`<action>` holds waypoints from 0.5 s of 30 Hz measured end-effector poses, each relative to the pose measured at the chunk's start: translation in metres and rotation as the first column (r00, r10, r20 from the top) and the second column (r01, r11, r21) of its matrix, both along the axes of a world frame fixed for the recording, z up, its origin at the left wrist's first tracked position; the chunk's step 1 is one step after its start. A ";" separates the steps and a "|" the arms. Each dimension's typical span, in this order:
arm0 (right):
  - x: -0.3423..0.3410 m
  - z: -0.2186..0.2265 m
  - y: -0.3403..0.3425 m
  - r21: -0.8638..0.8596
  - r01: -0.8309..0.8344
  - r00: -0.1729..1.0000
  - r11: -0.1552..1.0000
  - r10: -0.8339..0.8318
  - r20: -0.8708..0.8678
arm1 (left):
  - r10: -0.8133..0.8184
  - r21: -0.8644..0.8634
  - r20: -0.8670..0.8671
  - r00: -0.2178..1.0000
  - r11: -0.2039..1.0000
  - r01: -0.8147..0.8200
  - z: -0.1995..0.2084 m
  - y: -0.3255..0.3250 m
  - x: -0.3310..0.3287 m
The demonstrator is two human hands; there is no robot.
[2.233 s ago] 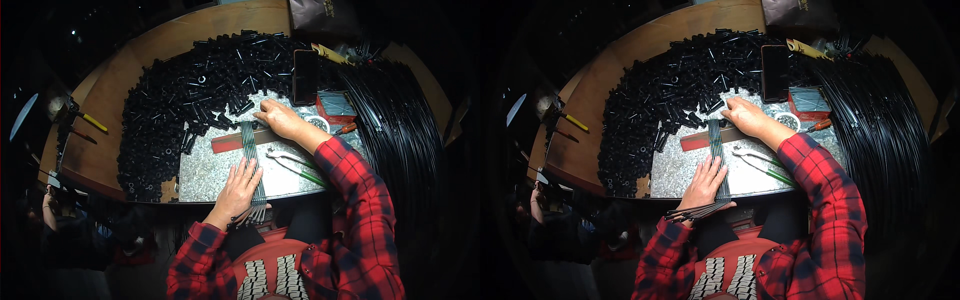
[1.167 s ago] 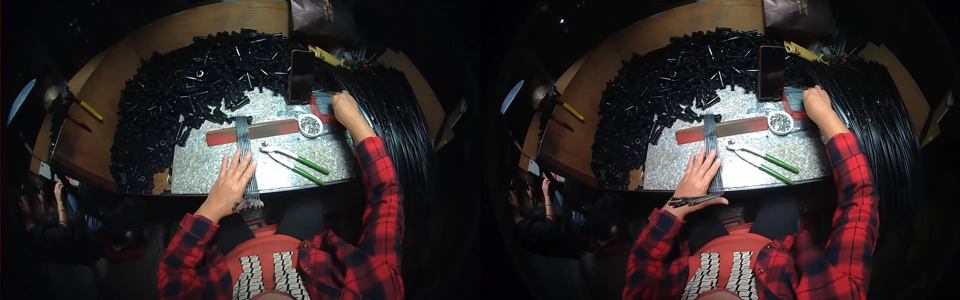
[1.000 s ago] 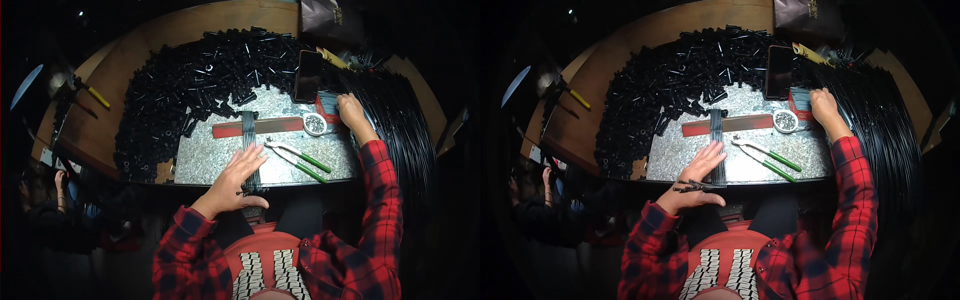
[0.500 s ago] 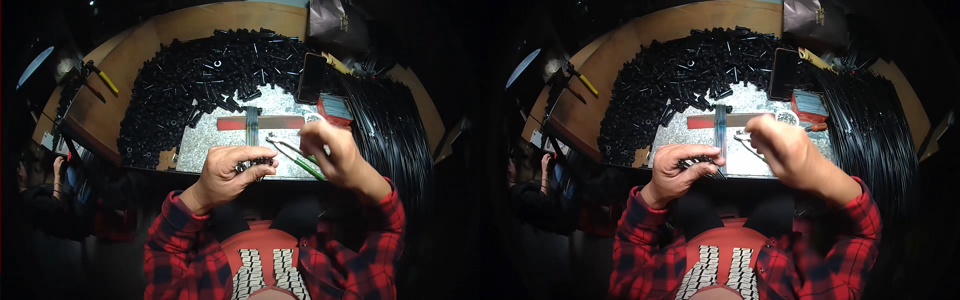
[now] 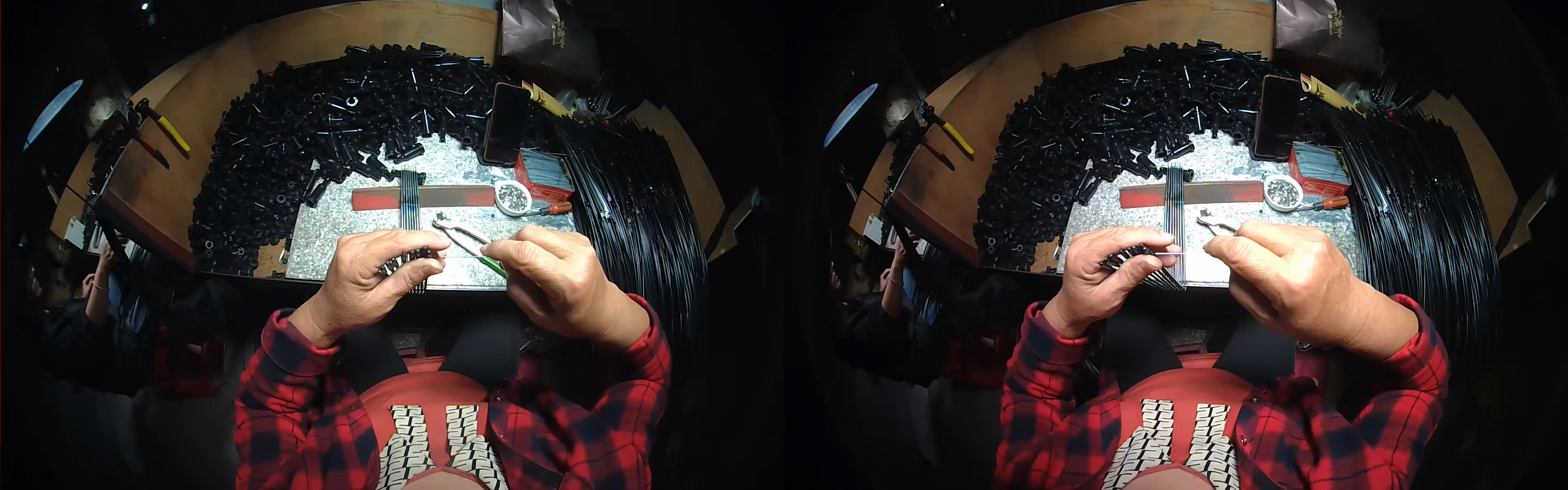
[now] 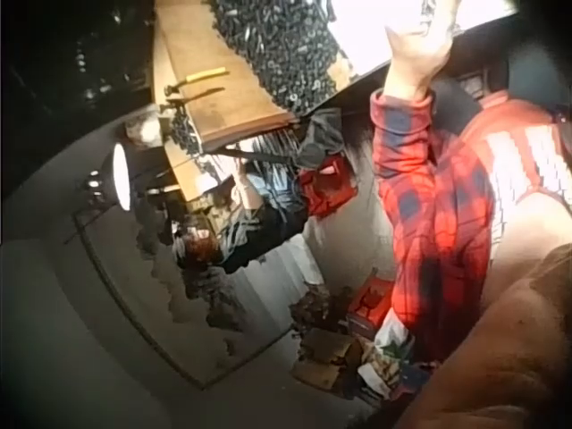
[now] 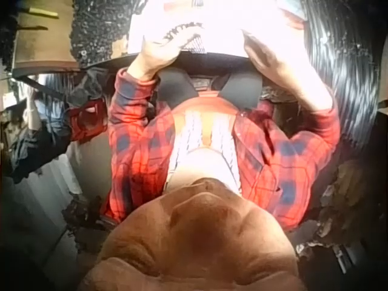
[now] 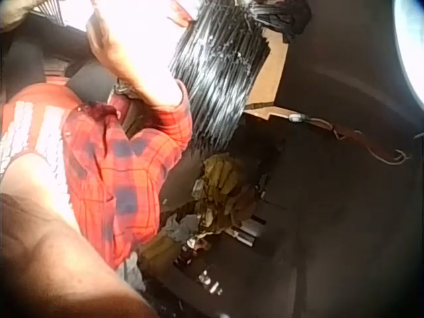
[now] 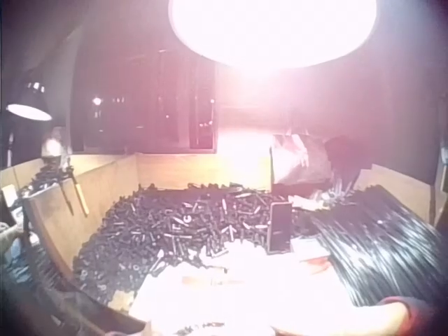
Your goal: Assembling electrical cables by attaching connectors and organizing wire bundles at a workbench.
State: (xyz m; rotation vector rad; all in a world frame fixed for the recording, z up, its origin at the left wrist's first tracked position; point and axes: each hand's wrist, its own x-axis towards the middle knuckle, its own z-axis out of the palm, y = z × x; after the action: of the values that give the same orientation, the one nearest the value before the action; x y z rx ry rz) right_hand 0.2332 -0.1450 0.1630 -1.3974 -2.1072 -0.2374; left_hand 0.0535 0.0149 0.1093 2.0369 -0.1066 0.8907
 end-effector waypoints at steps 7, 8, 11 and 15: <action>-0.002 0.000 0.002 0.034 0.008 0.999 0.999 -0.009 0.033 | 0.005 0.055 0.016 1.000 0.998 -0.006 0.004 -0.001 0.000; -0.002 0.000 0.002 0.041 -0.001 1.000 0.999 0.000 0.029 | 0.006 0.064 0.025 1.000 0.998 -0.007 0.003 -0.001 0.000; -0.002 0.002 0.002 0.030 -0.010 1.000 0.999 0.009 0.029 | 0.002 0.085 0.041 0.999 0.996 -0.006 0.003 0.000 0.000; 0.000 0.003 0.002 0.050 -0.028 0.995 0.998 0.023 0.093 | -0.010 0.112 0.058 0.998 0.994 0.004 0.003 -0.001 0.002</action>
State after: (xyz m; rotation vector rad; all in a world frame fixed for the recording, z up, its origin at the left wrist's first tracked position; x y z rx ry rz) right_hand 0.2331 -0.1429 0.1655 -1.3527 -2.1768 -0.3497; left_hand 0.0555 0.0142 0.1124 2.1131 -0.1999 0.9592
